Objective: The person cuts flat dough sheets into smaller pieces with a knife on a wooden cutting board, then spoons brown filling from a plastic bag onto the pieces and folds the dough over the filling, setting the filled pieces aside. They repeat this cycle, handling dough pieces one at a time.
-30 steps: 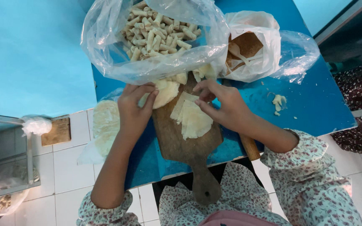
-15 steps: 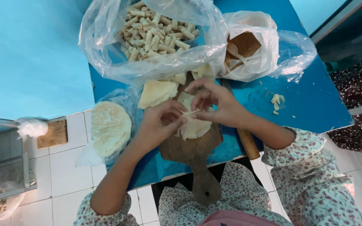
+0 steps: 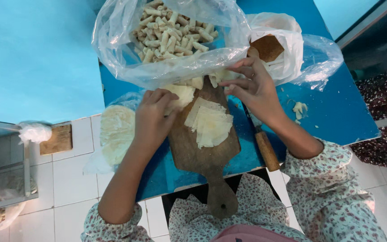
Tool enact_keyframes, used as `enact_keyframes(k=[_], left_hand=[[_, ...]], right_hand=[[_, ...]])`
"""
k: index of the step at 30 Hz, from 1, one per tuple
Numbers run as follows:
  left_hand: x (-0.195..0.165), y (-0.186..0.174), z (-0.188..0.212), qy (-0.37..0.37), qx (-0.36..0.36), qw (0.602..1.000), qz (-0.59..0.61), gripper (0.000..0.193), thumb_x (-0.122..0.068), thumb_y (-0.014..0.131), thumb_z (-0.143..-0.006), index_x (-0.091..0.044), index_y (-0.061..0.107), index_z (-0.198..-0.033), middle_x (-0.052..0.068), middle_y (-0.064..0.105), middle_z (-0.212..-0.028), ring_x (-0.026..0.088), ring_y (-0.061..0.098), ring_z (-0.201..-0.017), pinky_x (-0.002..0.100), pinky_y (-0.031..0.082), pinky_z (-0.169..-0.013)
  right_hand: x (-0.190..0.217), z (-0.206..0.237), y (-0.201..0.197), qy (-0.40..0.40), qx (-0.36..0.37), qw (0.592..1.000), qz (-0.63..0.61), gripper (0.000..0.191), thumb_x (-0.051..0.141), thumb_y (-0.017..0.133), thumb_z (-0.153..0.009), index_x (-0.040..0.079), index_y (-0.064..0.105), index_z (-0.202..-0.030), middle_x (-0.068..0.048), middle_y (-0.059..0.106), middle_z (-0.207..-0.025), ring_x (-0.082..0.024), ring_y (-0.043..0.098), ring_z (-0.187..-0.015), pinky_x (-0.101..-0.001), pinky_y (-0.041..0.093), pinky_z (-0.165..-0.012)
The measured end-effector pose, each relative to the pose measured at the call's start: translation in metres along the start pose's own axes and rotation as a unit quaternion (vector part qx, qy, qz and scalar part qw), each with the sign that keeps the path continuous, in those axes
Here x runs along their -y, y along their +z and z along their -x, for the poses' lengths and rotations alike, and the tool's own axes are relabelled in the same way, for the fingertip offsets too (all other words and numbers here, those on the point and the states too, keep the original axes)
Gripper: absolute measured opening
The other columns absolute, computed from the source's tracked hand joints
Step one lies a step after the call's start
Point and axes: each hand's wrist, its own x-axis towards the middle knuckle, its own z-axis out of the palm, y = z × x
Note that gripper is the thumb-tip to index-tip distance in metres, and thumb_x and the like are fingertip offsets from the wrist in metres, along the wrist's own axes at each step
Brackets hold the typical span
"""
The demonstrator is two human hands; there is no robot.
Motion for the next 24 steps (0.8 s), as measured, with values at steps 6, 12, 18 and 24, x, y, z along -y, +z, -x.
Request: enact_keyframes(k=[6, 12, 18, 24], left_hand=[[0.003, 0.001, -0.001, 0.021, -0.044, 0.999, 0.015, 0.016, -0.003, 0.076, -0.083, -0.003, 0.071, -0.098, 0.013, 0.067, -0.107, 0.037, 0.061, -0.103, 0.045, 0.051, -0.088], [0.007, 0.001, -0.001, 0.059, -0.023, 0.998, -0.02, 0.012, -0.002, 0.075, -0.085, -0.002, 0.071, -0.096, 0.011, 0.069, -0.105, 0.036, 0.062, -0.1, 0.043, 0.052, -0.087], [0.018, 0.009, -0.001, 0.015, -0.086, 0.996, 0.008, 0.007, -0.002, 0.073, -0.092, -0.001, 0.07, -0.098, 0.016, 0.068, -0.095, 0.038, 0.065, -0.092, 0.045, 0.052, -0.082], [0.027, 0.009, 0.002, -0.157, -0.121, 0.971, 0.132, 0.013, -0.011, 0.071, -0.1, 0.001, 0.069, -0.103, 0.011, 0.073, -0.088, 0.016, 0.071, -0.075, 0.029, 0.052, -0.066]], right_hand=[[0.002, 0.002, 0.005, 0.03, 0.016, 0.999, -0.006, 0.04, -0.007, 0.059, -0.099, 0.006, 0.043, -0.132, -0.018, 0.058, -0.139, -0.026, 0.069, -0.12, -0.0348, 0.059, -0.091], [0.0, 0.004, 0.009, 0.019, 0.026, 0.999, 0.005, 0.042, -0.005, 0.062, -0.097, 0.006, 0.042, -0.132, -0.016, 0.062, -0.132, -0.024, 0.071, -0.115, -0.0351, 0.059, -0.092], [-0.002, 0.002, 0.013, 0.011, 0.032, 0.999, 0.005, 0.036, -0.007, 0.062, -0.099, 0.004, 0.046, -0.129, -0.014, 0.065, -0.122, -0.02, 0.069, -0.111, -0.0342, 0.059, -0.097], [0.002, 0.007, 0.021, -0.012, 0.046, 0.996, 0.077, 0.029, -0.004, 0.065, -0.098, 0.004, 0.051, -0.122, -0.008, 0.069, -0.111, -0.015, 0.072, -0.108, -0.031, 0.06, -0.091]])
